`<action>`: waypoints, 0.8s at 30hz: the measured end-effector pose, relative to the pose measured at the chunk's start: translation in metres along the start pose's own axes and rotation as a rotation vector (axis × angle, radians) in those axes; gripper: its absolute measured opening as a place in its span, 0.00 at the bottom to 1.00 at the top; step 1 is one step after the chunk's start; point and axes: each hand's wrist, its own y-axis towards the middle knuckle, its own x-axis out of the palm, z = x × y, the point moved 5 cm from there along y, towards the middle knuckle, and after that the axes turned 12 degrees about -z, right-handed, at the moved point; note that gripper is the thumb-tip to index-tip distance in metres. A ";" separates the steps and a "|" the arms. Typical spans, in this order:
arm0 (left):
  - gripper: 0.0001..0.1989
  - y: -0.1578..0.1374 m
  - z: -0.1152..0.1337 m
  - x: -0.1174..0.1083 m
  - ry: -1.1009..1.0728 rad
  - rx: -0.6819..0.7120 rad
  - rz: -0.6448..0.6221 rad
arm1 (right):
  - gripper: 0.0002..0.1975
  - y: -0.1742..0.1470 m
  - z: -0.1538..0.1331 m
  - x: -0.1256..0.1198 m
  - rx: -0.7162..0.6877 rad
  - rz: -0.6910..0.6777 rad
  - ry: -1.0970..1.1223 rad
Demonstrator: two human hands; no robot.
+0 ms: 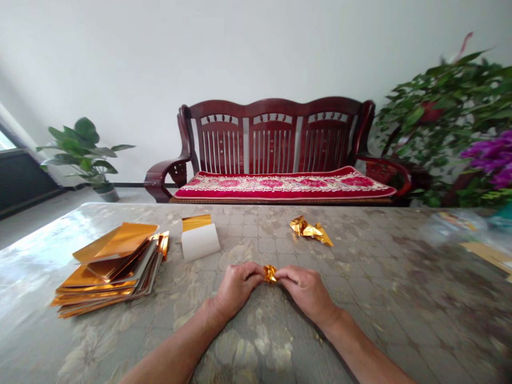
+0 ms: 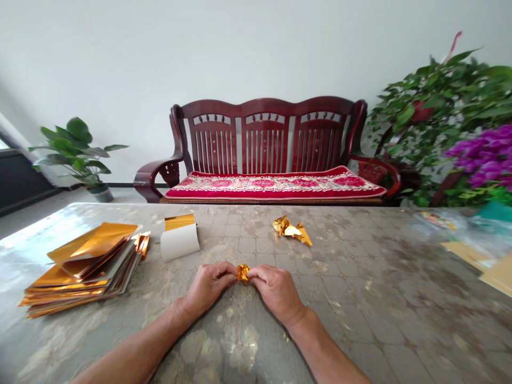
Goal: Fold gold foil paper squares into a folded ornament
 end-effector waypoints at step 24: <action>0.08 -0.002 0.016 0.010 0.128 0.212 0.004 | 0.13 0.000 -0.004 0.001 -0.190 0.009 0.061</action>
